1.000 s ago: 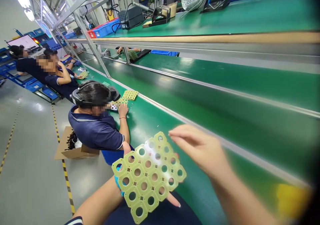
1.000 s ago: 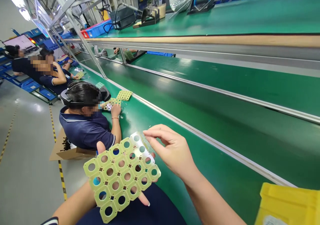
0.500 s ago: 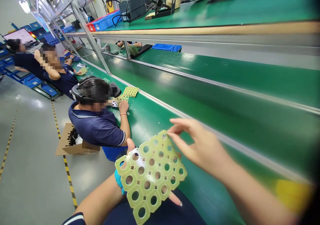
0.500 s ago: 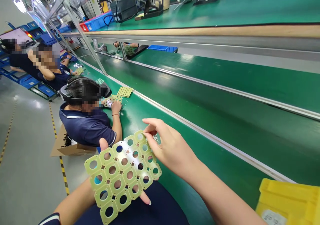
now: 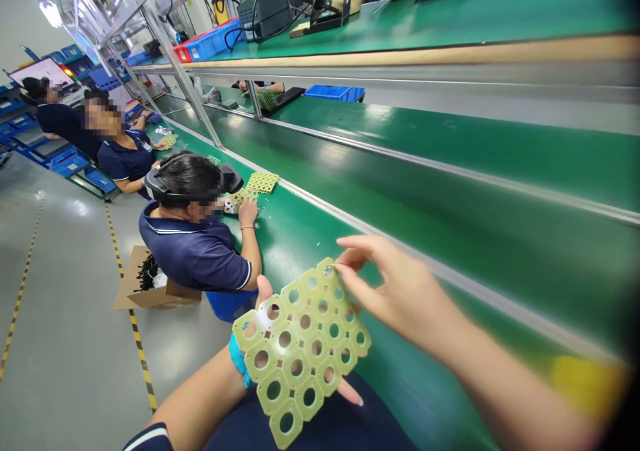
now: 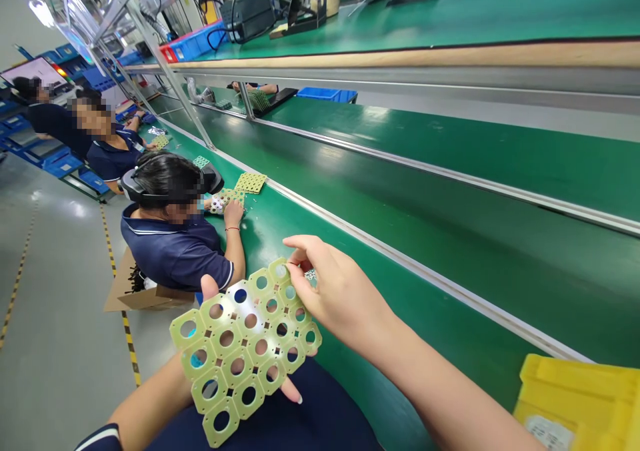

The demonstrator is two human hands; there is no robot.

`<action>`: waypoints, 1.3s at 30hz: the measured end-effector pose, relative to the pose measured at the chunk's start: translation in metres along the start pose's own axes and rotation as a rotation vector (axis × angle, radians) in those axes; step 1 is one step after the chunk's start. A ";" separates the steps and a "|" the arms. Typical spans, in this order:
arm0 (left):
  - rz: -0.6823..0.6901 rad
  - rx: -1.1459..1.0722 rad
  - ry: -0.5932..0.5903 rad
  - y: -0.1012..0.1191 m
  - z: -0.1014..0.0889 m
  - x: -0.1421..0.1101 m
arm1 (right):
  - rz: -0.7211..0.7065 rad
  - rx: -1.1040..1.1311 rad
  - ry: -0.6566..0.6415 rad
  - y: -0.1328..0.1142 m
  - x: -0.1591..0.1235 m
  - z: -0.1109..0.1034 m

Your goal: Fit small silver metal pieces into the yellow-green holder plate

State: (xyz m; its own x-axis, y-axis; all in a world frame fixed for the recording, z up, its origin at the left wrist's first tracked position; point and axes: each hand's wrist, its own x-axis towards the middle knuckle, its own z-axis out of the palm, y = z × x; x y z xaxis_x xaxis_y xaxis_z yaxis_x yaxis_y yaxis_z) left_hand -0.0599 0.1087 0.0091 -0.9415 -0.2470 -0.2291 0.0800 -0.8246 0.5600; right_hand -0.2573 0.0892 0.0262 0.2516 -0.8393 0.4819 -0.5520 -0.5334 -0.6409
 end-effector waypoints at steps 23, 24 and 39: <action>-0.072 -0.052 -0.015 0.000 0.003 0.002 | -0.078 -0.036 0.034 0.000 -0.005 -0.002; -0.054 -0.063 0.000 0.000 0.006 0.002 | -0.073 -0.037 0.037 -0.001 -0.005 -0.002; 0.009 -0.119 0.097 -0.008 0.008 0.002 | -0.086 -0.158 0.026 -0.003 -0.009 0.004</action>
State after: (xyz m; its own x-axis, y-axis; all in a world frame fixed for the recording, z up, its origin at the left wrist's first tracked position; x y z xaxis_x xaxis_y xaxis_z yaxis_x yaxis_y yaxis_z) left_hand -0.0653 0.1191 0.0106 -0.9050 -0.2976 -0.3039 0.1315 -0.8753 0.4654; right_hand -0.2551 0.0977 0.0214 0.2840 -0.7873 0.5472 -0.6477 -0.5783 -0.4960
